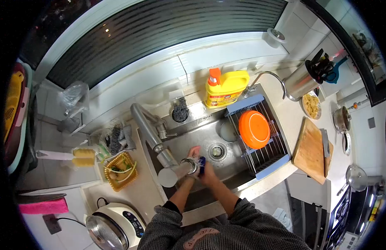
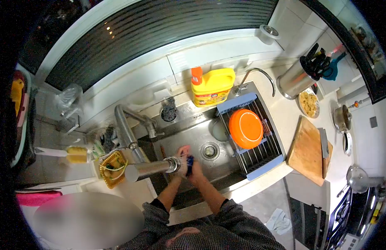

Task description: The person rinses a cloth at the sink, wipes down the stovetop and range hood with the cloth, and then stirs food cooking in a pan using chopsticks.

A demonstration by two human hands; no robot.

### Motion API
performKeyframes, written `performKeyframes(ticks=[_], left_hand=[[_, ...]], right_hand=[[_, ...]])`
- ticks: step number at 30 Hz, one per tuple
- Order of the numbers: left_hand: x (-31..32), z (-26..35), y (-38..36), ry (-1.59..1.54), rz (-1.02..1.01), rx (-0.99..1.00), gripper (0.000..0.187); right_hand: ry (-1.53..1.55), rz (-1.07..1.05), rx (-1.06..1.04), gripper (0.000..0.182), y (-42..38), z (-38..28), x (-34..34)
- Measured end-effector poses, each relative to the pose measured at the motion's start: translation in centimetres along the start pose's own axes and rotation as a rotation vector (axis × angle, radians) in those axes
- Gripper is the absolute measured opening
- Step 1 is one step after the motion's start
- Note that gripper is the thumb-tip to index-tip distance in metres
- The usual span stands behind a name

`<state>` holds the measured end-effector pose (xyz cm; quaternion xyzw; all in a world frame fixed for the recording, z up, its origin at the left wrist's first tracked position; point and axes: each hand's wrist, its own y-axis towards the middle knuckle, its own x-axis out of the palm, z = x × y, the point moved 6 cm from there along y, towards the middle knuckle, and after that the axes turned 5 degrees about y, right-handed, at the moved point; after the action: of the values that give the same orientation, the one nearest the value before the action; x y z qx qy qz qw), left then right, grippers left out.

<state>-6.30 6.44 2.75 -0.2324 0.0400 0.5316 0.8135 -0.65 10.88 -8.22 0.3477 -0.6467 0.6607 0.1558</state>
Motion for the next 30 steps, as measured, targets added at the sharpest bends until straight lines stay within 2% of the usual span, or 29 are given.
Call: performKeyframes(ticks=[1,2,3,5,6,7,9,10,11,13,14,16,17,18,19,21,22,23,24,25,26,28,29,30], left_hand=[[0.0,2.4,-1.0,0.143,0.082,0.196,0.037],[1.9,0.7,-1.6,0.260,0.153,0.503,0.044],[1.4,1.5,-2.0,0.260,0.149,0.501,0.044],[0.9,5.4,-3.3,0.612,0.041,0.826,0.049],[0.8,4.6,-2.3,0.612,0.015,0.882,0.049],[0.5,4.6,-2.0,0.614,0.012,0.881,0.049],[-0.5,4.3,-1.2,0.484,-0.023,0.691,0.039],[-0.5,3.9,-0.9,0.414,0.123,0.560,0.033],[0.0,3.5,-0.5,0.416,0.123,0.560,0.033],[-0.3,1.5,0.6,0.214,0.205,0.336,0.033],[-0.4,1.2,0.7,0.215,0.205,0.333,0.033],[-0.1,-0.7,1.1,0.088,0.143,0.066,0.035],[0.2,-1.3,0.9,0.089,0.135,0.061,0.035],[0.4,-2.8,1.0,-0.130,0.188,0.026,0.034],[0.7,-4.4,0.9,-0.349,0.239,-0.012,0.033],[2.1,-10.0,1.5,-0.566,0.287,-0.060,0.033],[3.3,-14.1,2.5,-0.971,0.334,-0.018,0.032],[3.8,-16.3,2.8,-1.373,0.381,0.027,0.034],[3.5,-16.3,2.6,-1.275,0.432,-0.089,0.039],[3.2,-16.3,2.2,-1.179,0.470,-0.208,0.046],[3.1,-14.3,1.7,-1.165,0.223,-0.085,0.051],[0.8,-7.4,0.7,-1.400,-0.167,0.287,0.056],[-0.3,-4.0,-0.3,-1.484,-0.397,0.434,0.059],[-0.8,-6.5,-0.1,-1.330,-0.351,0.328,0.058]], right_hand=[[0.006,-0.002,-0.004,0.034,1.1,-1.2,-0.7],[0.009,-0.167,-0.022,0.038,2.6,-2.6,-1.4],[0.107,-0.253,0.043,0.042,1.8,-2.9,-0.3],[0.287,-0.407,0.198,0.050,-0.1,-3.4,1.9],[0.359,-0.593,0.232,0.051,-0.6,-3.3,2.6],[0.246,-0.519,0.164,0.050,-0.5,-2.8,2.4],[0.001,-0.357,0.057,0.048,-1.3,-2.1,3.3],[0.011,-0.438,0.000,0.046,-1.4,-1.8,3.8],[-0.099,-0.364,-0.112,0.043,-1.6,-2.0,4.0],[-0.345,-0.175,-0.307,0.038,-2.2,-2.3,4.4],[-0.243,-0.103,-0.278,0.035,-1.3,-1.8,3.6],[-0.141,-0.024,-0.248,0.031,1.4,-1.0,0.7],[-0.380,0.052,-0.374,0.028,3.1,-1.0,-1.9],[-0.624,0.124,-0.497,0.024,2.8,-1.5,-1.7],[-0.624,0.129,-0.495,0.024,2.8,-1.3,-1.7],[-0.522,0.475,-0.549,0.026,-1.3,-2.2,0.5],[-0.520,0.485,-0.553,0.026,-1.1,-2.0,-0.9],[-1.020,0.430,-0.993,0.028,-1.4,-2.8,-1.0],[-1.521,0.319,-1.427,0.031,-1.6,-1.9,0.1],[-1.518,0.313,-1.431,0.031,-0.6,-3.0,-0.5],[-1.496,0.092,-0.869,0.032,2.4,-3.4,-2.3],[-1.397,-0.113,-0.331,0.043,4.3,-2.4,-4.1],[-1.147,-0.124,-0.385,0.047,3.8,-2.3,-4.5],[-0.897,-0.132,-0.431,0.054,2.6,-2.7,-3.9]])
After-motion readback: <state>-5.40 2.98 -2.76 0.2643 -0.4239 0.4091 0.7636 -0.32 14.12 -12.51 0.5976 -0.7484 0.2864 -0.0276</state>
